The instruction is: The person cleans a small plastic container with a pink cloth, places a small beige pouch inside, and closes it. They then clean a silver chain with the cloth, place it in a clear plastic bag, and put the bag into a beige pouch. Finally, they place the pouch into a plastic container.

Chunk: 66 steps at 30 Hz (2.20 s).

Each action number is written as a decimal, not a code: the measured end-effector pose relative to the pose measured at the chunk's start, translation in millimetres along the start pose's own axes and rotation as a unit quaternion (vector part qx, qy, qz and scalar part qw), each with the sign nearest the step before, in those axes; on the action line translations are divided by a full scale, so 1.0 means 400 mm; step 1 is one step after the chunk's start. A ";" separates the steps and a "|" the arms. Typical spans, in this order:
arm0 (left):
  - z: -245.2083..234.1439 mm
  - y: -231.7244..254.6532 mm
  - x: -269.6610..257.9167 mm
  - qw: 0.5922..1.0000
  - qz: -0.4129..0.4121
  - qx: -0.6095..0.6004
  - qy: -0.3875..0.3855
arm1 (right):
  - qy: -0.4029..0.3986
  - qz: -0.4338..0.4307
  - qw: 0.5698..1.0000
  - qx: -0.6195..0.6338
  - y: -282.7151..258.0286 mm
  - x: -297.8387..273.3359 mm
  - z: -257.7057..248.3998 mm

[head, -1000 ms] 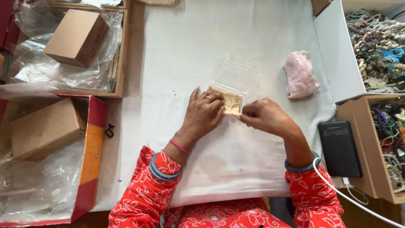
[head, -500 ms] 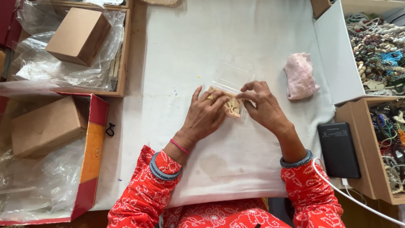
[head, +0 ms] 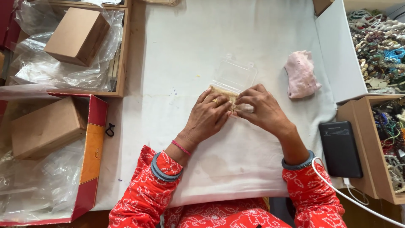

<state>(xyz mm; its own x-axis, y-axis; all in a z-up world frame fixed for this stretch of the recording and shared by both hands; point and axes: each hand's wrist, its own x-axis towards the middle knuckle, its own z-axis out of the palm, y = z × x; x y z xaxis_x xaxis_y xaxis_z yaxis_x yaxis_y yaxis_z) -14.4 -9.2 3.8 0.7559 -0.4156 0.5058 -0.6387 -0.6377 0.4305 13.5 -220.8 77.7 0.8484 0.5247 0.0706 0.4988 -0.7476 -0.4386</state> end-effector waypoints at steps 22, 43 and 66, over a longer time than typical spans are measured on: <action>0.008 -0.055 -0.016 0.970 -0.203 -0.108 0.080 | 0.168 0.144 0.899 0.379 0.145 0.042 0.076; -0.037 -0.040 0.001 0.990 -0.133 -0.054 -0.007 | 0.092 0.033 0.923 0.373 0.242 0.041 0.108; -0.012 -0.027 0.017 0.989 -0.145 0.007 0.030 | 0.195 0.104 0.969 0.109 0.158 0.023 0.124</action>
<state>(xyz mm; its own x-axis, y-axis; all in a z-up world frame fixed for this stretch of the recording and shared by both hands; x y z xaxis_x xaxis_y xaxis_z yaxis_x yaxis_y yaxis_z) -3.1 -1.9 6.0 0.8972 -0.1750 0.4055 -0.3935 -0.7334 0.5543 43.9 -242.9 6.2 0.9500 0.1464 0.2759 0.2975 -0.6936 -0.6561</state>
